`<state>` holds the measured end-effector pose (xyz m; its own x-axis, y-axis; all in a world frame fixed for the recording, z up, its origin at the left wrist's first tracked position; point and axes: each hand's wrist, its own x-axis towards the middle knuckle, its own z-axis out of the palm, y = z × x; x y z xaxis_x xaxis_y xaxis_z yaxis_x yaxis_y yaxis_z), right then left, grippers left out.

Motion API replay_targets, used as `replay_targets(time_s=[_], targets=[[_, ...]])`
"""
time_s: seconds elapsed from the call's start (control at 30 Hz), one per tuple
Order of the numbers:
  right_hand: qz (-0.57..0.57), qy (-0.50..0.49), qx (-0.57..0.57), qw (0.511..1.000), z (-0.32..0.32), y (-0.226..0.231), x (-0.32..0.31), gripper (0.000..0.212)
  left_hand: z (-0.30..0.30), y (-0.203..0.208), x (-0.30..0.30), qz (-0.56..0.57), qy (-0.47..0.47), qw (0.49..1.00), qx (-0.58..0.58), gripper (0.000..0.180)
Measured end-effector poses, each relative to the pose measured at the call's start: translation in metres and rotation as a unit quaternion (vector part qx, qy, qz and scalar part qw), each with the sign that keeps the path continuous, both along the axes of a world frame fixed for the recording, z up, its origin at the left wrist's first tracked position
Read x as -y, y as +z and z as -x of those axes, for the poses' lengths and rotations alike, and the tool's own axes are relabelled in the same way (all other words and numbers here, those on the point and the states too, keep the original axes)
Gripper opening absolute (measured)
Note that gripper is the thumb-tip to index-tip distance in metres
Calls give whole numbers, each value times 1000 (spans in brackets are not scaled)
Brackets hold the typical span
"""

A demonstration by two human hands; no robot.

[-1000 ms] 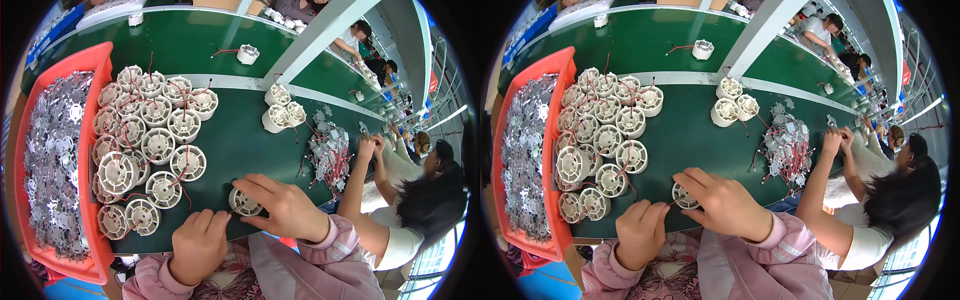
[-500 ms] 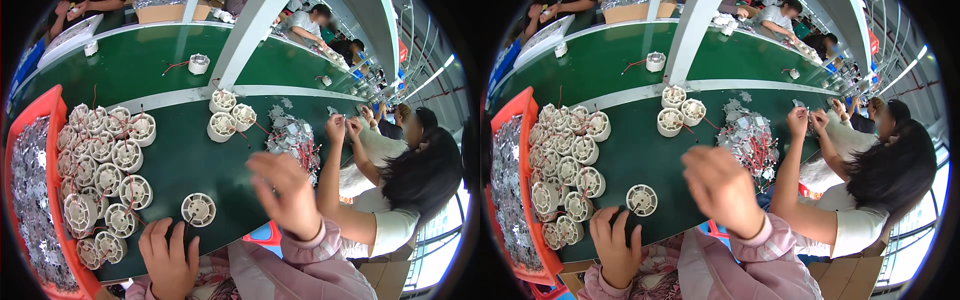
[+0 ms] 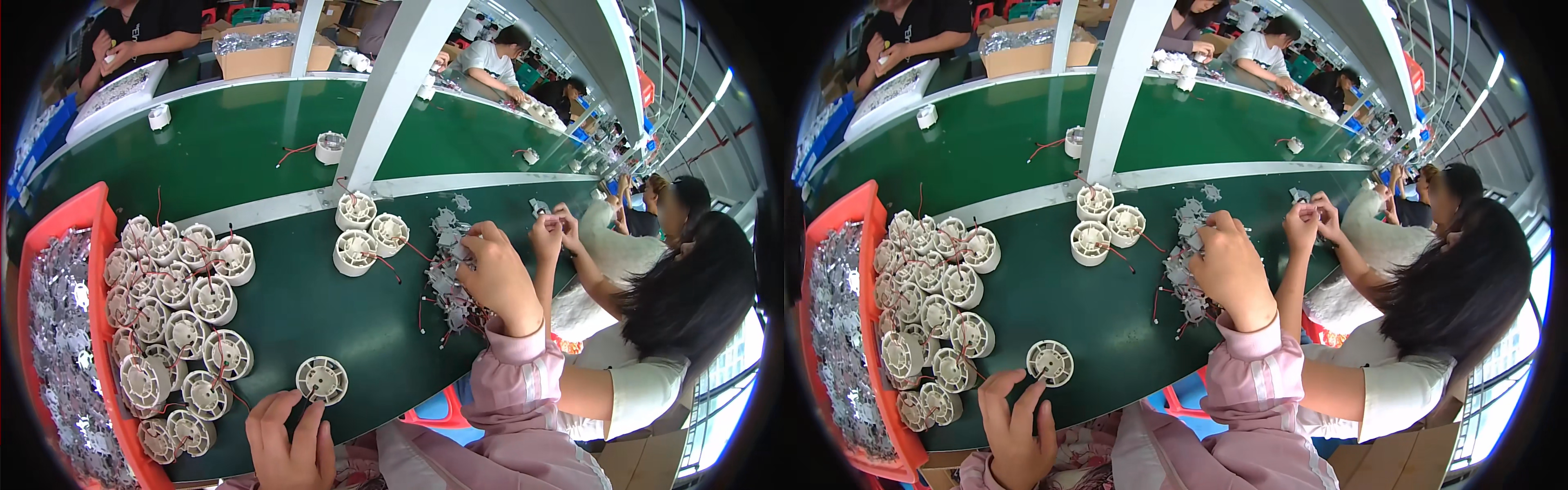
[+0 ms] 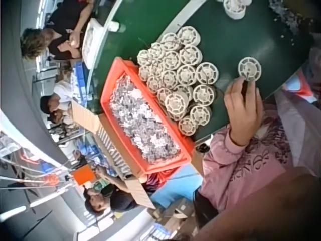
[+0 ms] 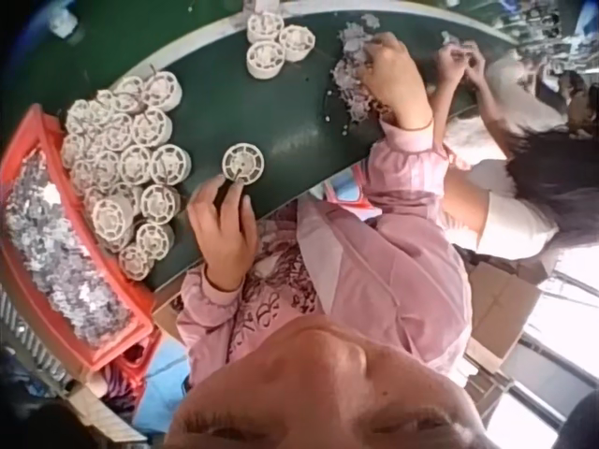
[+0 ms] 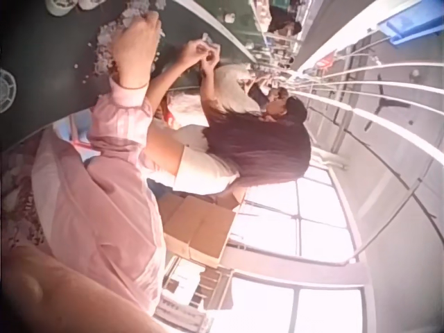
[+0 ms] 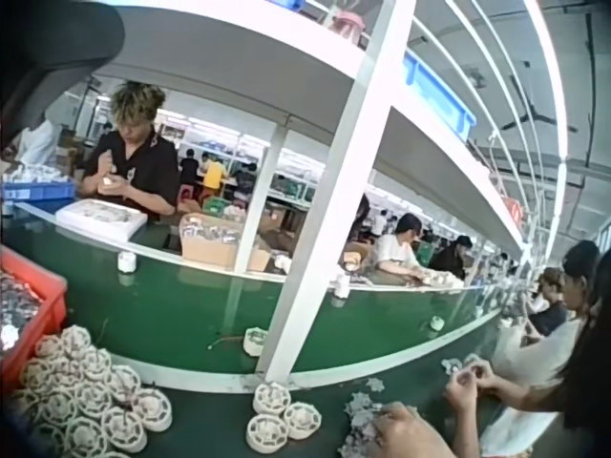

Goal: The person assembles light fixtures by inserting small circuit modules into circular plastic housings by hand and placing the assembled units onto the conveyor belt.

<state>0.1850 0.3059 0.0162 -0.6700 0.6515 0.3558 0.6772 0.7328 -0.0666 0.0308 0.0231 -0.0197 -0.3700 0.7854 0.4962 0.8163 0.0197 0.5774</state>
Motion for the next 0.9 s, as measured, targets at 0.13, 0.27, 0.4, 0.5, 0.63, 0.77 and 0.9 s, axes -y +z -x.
replay_targets(time_s=[0.13,0.27,0.4,0.5,0.63,0.77,0.9], targets=[[24,-10,26,999,2,1,-1,17,-1,0,0,-9,-8,1000,10,27],[45,-26,37,998,4,0,-4,23,2,1,1,-17,-13,1000,13,27],[40,-25,38,998,6,2,-4,23,2,2,4,-41,3,999,3,24],[65,-20,29,997,9,6,-1,25,-1,-2,10,0,-20,1000,8,35],[81,0,-117,990,17,32,32,35,-1,0,16,-21,-58,998,25,34],[135,99,-206,964,28,56,86,53,-4,5,10,-80,-108,987,93,32],[194,348,-106,911,42,57,123,59,-19,21,-2,-79,-69,965,241,27]])
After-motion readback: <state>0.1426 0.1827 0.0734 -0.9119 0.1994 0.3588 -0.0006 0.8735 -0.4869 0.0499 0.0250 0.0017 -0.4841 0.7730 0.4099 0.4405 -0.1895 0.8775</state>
